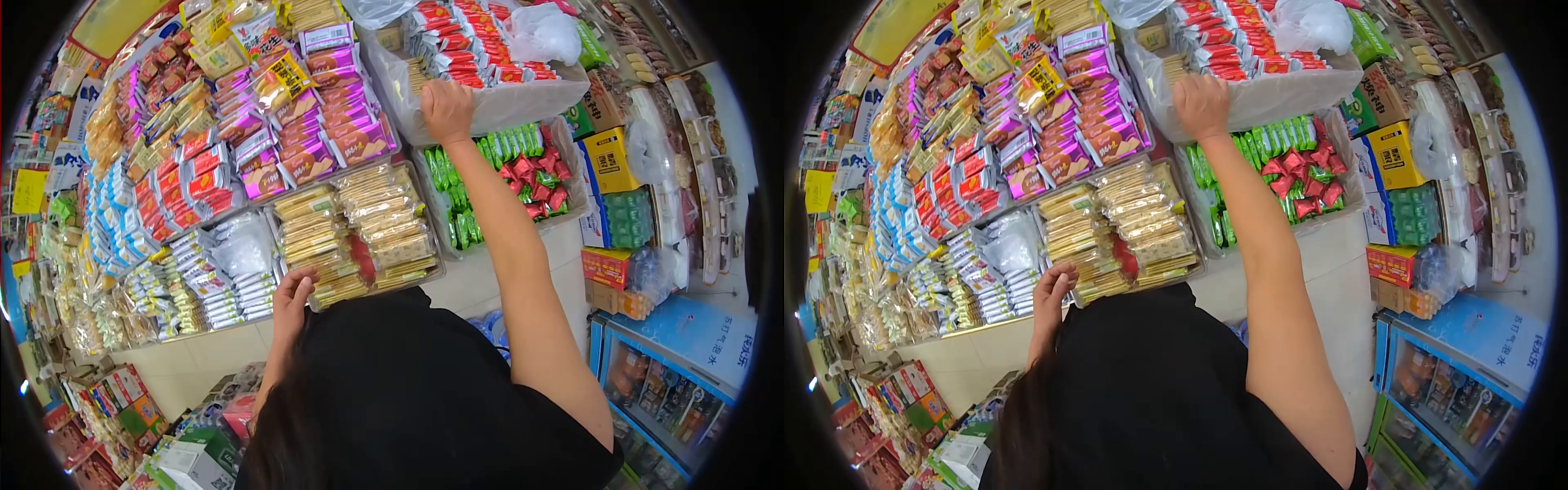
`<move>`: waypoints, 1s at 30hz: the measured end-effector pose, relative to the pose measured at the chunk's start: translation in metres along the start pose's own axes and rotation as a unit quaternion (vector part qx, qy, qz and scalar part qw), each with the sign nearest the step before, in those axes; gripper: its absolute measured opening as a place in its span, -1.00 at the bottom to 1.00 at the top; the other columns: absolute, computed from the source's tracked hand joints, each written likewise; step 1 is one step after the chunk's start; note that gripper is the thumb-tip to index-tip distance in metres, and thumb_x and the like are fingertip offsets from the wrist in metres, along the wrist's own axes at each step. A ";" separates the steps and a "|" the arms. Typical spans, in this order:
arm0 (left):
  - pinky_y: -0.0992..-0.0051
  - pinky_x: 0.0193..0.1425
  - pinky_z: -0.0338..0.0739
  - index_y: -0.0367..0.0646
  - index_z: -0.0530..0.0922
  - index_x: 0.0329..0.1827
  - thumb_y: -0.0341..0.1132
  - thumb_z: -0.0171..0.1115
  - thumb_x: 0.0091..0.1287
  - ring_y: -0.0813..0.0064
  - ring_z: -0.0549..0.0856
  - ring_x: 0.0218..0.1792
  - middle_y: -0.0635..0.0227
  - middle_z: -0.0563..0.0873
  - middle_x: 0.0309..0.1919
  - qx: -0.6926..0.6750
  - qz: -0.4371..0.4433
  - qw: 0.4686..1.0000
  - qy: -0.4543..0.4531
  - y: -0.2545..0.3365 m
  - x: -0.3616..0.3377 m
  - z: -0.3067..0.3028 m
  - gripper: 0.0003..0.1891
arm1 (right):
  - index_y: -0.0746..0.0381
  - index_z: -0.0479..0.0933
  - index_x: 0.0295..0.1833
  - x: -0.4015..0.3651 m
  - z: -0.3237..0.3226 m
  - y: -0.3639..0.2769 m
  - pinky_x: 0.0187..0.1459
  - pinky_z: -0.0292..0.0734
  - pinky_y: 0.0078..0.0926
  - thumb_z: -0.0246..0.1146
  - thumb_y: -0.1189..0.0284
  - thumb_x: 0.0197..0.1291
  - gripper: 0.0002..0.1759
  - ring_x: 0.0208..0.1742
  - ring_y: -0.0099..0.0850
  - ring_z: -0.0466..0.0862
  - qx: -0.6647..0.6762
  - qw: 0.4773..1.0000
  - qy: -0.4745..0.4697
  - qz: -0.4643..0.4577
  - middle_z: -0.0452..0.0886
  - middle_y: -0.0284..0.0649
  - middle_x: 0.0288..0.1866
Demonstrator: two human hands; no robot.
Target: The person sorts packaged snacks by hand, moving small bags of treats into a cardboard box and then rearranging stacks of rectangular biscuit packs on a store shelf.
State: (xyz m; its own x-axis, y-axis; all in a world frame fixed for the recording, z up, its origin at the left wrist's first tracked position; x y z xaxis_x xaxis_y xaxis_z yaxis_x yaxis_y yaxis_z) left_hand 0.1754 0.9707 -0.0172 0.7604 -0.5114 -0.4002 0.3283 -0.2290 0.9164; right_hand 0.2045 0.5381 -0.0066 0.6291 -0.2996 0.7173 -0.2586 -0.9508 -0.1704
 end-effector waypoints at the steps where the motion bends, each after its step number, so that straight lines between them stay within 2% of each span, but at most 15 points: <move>1: 0.52 0.07 0.46 -0.24 0.55 0.06 -0.31 0.13 0.42 0.53 0.62 -0.01 0.35 0.66 -0.05 0.002 0.000 1.000 -0.001 0.001 -0.001 0.001 -0.75 | 0.09 0.51 -0.33 0.000 0.000 0.001 -0.19 0.31 -0.25 0.01 0.26 0.29 -0.77 -0.30 -0.30 0.51 -0.013 1.000 0.004 -0.005 0.53 -0.33 -0.39; 3: 0.54 0.07 0.45 -0.24 0.55 0.05 -0.34 0.12 0.42 0.54 0.61 -0.01 0.35 0.66 -0.05 -0.008 -0.002 1.000 0.000 0.002 -0.004 0.002 -0.76 | 0.08 0.52 -0.33 0.000 0.002 0.000 -0.18 0.31 -0.24 0.00 0.25 0.29 -0.76 -0.30 -0.30 0.51 -0.011 1.000 0.005 -0.018 0.53 -0.33 -0.39; 5: 0.55 0.07 0.45 -0.25 0.55 0.05 -0.34 0.12 0.42 0.55 0.61 -0.01 0.36 0.66 -0.06 -0.012 -0.007 1.000 0.009 0.000 -0.006 0.000 -0.77 | 0.07 0.50 -0.35 0.000 0.005 0.001 -0.22 0.31 -0.22 0.03 0.23 0.26 -0.77 -0.32 -0.32 0.52 -0.074 0.997 -0.008 -0.025 0.53 -0.33 -0.41; 8: 0.57 0.08 0.44 -0.26 0.54 0.05 -0.34 0.13 0.42 0.57 0.59 -0.02 0.37 0.65 -0.07 -0.017 -0.005 1.000 0.008 -0.006 -0.008 -0.005 -0.77 | 0.07 0.53 -0.29 0.001 0.002 0.001 -0.20 0.33 -0.21 0.02 0.23 0.27 -0.77 -0.30 -0.30 0.53 -0.035 0.999 0.008 -0.020 0.55 -0.32 -0.39; 10: 0.51 0.07 0.48 -0.22 0.53 0.07 -0.31 0.09 0.45 0.52 0.63 0.01 0.33 0.66 0.00 -0.010 0.006 1.000 -0.005 -0.014 -0.008 -0.008 -0.76 | 0.07 0.54 -0.28 0.000 0.005 0.002 -0.20 0.33 -0.21 0.02 0.23 0.27 -0.77 -0.29 -0.29 0.53 -0.029 0.999 0.011 -0.022 0.55 -0.32 -0.38; 18: 0.55 0.08 0.46 -0.27 0.53 0.04 -0.32 0.12 0.44 0.57 0.60 -0.03 0.35 0.65 -0.09 -0.042 0.002 0.998 0.051 -0.026 -0.017 -0.026 -0.77 | 0.06 0.53 -0.28 0.001 0.006 0.001 -0.21 0.33 -0.21 -0.01 0.24 0.29 -0.76 -0.29 -0.26 0.52 -0.049 0.998 -0.004 -0.026 0.54 -0.31 -0.37; 22: 0.59 0.00 0.48 -0.26 0.54 0.03 -0.34 0.09 0.44 0.60 0.62 -0.11 0.33 0.66 -0.12 -0.028 0.042 0.995 0.085 -0.040 -0.029 -0.037 -0.78 | 0.06 0.52 -0.29 0.002 0.007 0.001 -0.21 0.32 -0.23 -0.03 0.25 0.30 -0.76 -0.29 -0.27 0.51 -0.064 0.998 -0.014 -0.023 0.53 -0.32 -0.37; 27: 0.63 -0.14 0.46 -0.22 0.58 -0.05 -0.31 0.06 0.46 0.64 0.63 -0.19 0.41 0.69 -0.18 0.036 -0.003 0.991 0.132 -0.062 -0.049 -0.053 -0.80 | 0.06 0.52 -0.29 0.003 0.005 0.000 -0.19 0.32 -0.25 -0.04 0.26 0.31 -0.75 -0.27 -0.28 0.51 -0.043 0.999 -0.005 -0.023 0.54 -0.34 -0.35; 30: 0.64 -0.16 0.45 -0.22 0.60 -0.10 -0.28 0.06 0.47 0.65 0.64 -0.22 0.43 0.70 -0.20 0.022 -0.024 0.989 0.147 -0.068 -0.063 -0.060 -0.79 | 0.06 0.52 -0.29 0.002 0.006 0.000 -0.18 0.32 -0.26 -0.04 0.26 0.31 -0.75 -0.27 -0.29 0.52 -0.054 0.998 -0.012 -0.018 0.54 -0.34 -0.34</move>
State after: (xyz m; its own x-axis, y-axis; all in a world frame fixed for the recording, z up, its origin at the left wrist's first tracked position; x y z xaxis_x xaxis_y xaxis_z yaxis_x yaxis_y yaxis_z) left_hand 0.1385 1.0684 -0.0535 0.8766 -0.2367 -0.4189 0.3489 -0.2869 0.8922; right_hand 0.2099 0.5368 -0.0090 0.6568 -0.2679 0.7049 -0.3123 -0.9475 -0.0691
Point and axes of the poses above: each hand's wrist, its own x-axis towards the middle knuckle, its own z-axis out of the palm, y = z × x, the point moved 3 cm from there along x, towards the middle knuckle
